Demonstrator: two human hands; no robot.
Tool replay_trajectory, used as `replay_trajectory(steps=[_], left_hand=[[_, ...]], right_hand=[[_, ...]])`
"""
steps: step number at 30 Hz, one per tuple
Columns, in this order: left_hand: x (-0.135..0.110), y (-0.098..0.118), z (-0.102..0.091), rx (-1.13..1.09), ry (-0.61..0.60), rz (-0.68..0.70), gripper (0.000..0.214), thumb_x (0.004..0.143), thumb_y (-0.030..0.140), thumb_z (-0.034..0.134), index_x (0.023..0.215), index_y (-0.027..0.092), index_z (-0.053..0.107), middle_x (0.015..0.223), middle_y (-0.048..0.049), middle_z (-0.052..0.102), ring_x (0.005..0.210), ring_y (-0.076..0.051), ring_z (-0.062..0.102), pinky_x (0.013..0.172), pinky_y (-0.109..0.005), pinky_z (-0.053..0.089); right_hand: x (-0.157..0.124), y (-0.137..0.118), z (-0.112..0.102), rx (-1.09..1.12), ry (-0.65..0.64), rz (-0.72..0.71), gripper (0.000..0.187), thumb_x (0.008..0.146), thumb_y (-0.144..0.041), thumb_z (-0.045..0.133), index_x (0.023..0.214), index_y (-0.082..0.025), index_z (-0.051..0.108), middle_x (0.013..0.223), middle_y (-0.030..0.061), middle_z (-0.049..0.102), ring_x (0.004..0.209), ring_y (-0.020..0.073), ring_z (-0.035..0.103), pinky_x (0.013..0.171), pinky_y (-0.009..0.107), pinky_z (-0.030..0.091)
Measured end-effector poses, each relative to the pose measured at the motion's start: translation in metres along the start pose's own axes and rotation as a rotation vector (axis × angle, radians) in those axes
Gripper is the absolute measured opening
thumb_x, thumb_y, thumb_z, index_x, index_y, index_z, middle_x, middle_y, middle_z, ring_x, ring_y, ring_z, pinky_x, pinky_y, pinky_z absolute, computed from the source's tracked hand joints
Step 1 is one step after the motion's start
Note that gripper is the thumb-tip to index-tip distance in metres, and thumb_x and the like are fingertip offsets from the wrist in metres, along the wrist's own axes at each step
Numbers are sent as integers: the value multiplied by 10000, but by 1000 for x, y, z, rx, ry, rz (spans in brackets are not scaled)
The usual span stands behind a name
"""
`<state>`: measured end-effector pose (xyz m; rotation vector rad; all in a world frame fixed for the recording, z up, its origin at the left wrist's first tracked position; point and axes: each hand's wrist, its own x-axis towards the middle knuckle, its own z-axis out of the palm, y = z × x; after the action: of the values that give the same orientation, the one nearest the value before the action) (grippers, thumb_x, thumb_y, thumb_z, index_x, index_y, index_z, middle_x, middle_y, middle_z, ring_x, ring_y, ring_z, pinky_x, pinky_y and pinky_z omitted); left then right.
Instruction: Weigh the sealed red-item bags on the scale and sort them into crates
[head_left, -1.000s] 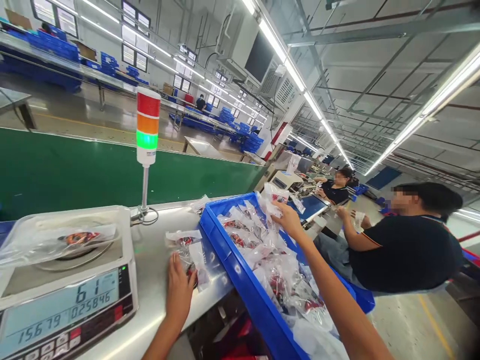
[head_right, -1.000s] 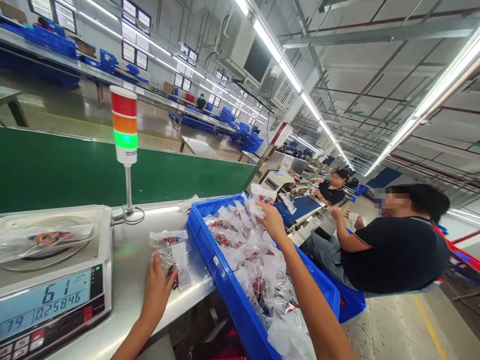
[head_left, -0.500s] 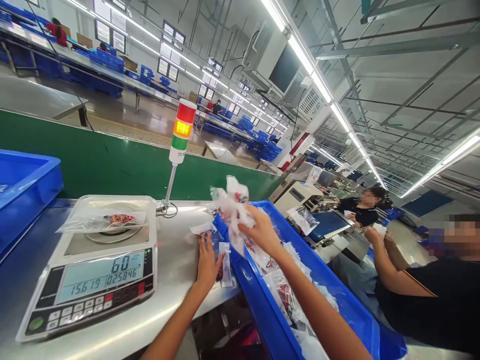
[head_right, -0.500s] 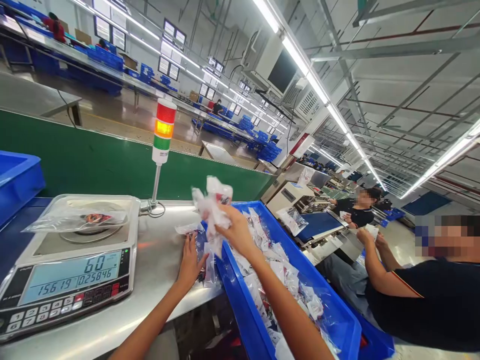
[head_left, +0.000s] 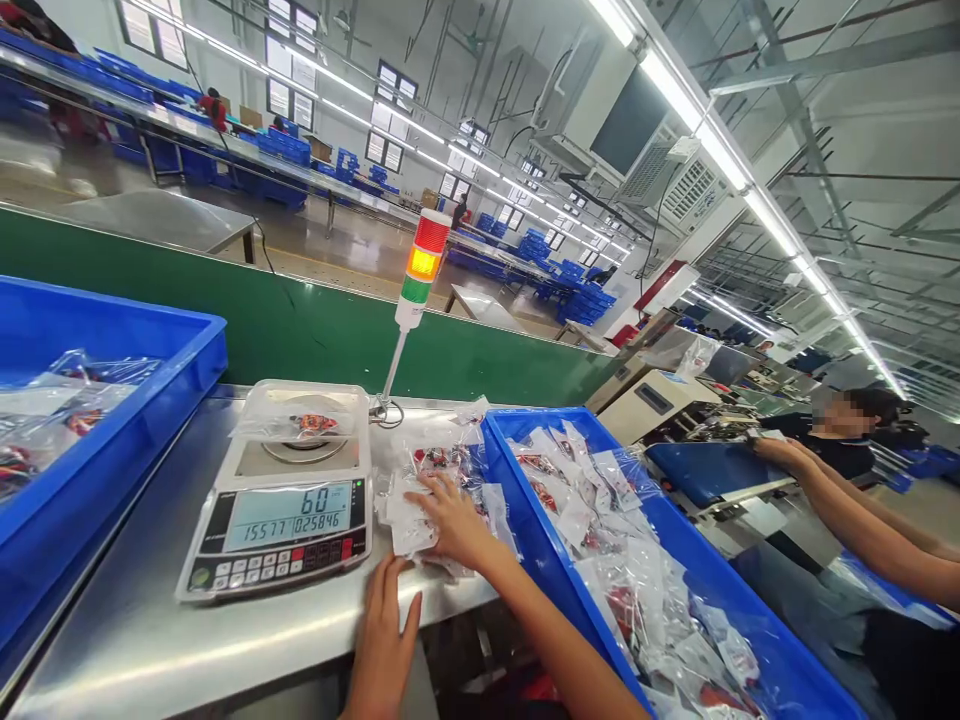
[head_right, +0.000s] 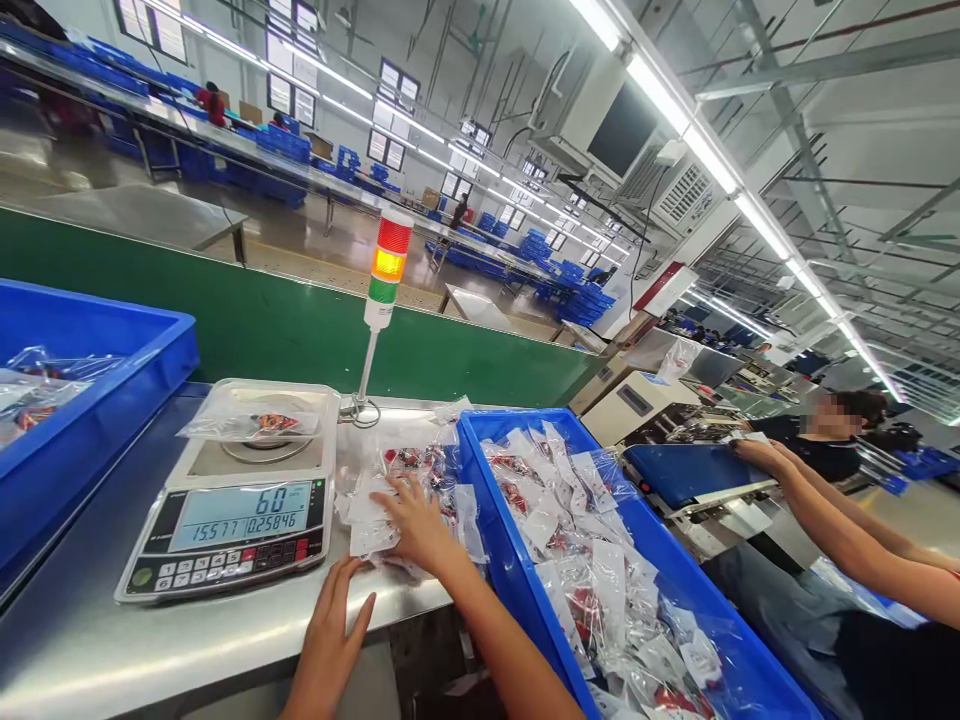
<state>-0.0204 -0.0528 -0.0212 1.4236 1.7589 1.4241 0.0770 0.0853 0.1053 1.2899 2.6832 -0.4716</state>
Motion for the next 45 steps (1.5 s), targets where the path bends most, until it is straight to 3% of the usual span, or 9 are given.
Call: replay_trajectory(steps=[8, 12, 18, 23, 27, 32, 35, 38, 45], left_hand=[[0, -9, 8, -72, 179, 28, 389, 955, 381, 550, 1295, 232, 435, 1340, -144, 541, 1191, -298, 649, 946, -520, 618], [-14, -20, 0, -94, 163, 66, 406, 949, 369, 596, 1297, 243, 430, 1299, -131, 554, 1060, -247, 707, 870, -429, 656], [-25, 40, -21, -73, 171, 37, 240, 1011, 378, 453, 1206, 260, 531, 1280, -142, 610, 1149, -301, 678, 954, -493, 602], [39, 97, -96, 104, 318, 310, 186, 983, 314, 532, 1155, 322, 602, 1162, -37, 678, 1097, -259, 694, 915, -414, 620], [116, 108, -171, 349, 457, 459, 212, 1020, 294, 485, 1079, 205, 668, 1076, -54, 691, 1048, -224, 671, 1005, -394, 547], [189, 85, -197, 591, 112, 495, 242, 957, 302, 555, 1088, 179, 717, 1197, -92, 712, 1229, -287, 596, 1053, -466, 511], [213, 78, -192, 601, 74, 477, 253, 964, 269, 525, 854, 177, 734, 1040, -50, 761, 1103, -250, 659, 1001, -426, 526], [218, 90, -207, 576, 225, 405, 453, 1046, 337, 370, 880, 119, 730, 938, -24, 756, 932, -197, 688, 875, -355, 538], [158, 126, -283, 576, 696, 202, 547, 999, 590, 408, 938, 152, 731, 840, 33, 748, 826, -192, 722, 781, -261, 466]], right_hand=[[-40, 27, 10, 130, 94, 43, 1068, 701, -469, 879, 1573, -517, 264, 1734, -18, 162, 1599, 356, 18, 1234, 681, 171], [-62, 47, 24, 199, 332, 123, 738, 905, -417, 682, 1566, -434, 353, 1677, -16, 331, 1581, 283, 206, 1253, 544, 292], [5, 69, -20, 167, 443, 158, 461, 1027, -324, 442, 1477, -268, 527, 1542, 87, 529, 1463, 266, 434, 1222, 494, 350], [90, 64, -42, 158, 318, 38, 425, 953, -378, 667, 1336, -197, 627, 1445, 111, 606, 1375, 285, 519, 1169, 514, 400], [103, 56, -35, 173, 336, 30, 275, 973, -380, 654, 1166, -187, 680, 1245, 84, 686, 1109, 233, 666, 996, 486, 538], [81, 55, -52, 264, 603, 70, 277, 960, -308, 563, 1165, -180, 698, 1167, 121, 727, 1114, 297, 660, 999, 493, 516], [81, 33, -81, 294, 744, 20, 345, 964, -330, 530, 1229, -151, 662, 1238, 154, 700, 1167, 319, 621, 1026, 507, 485], [103, -12, -111, 280, 777, -123, 304, 958, -321, 582, 1207, -174, 676, 1235, 131, 701, 1216, 297, 585, 1060, 464, 461], [147, -110, -123, 190, 588, -444, 173, 913, -241, 703, 1082, -263, 730, 1130, 41, 760, 1189, 262, 613, 1005, 431, 486]])
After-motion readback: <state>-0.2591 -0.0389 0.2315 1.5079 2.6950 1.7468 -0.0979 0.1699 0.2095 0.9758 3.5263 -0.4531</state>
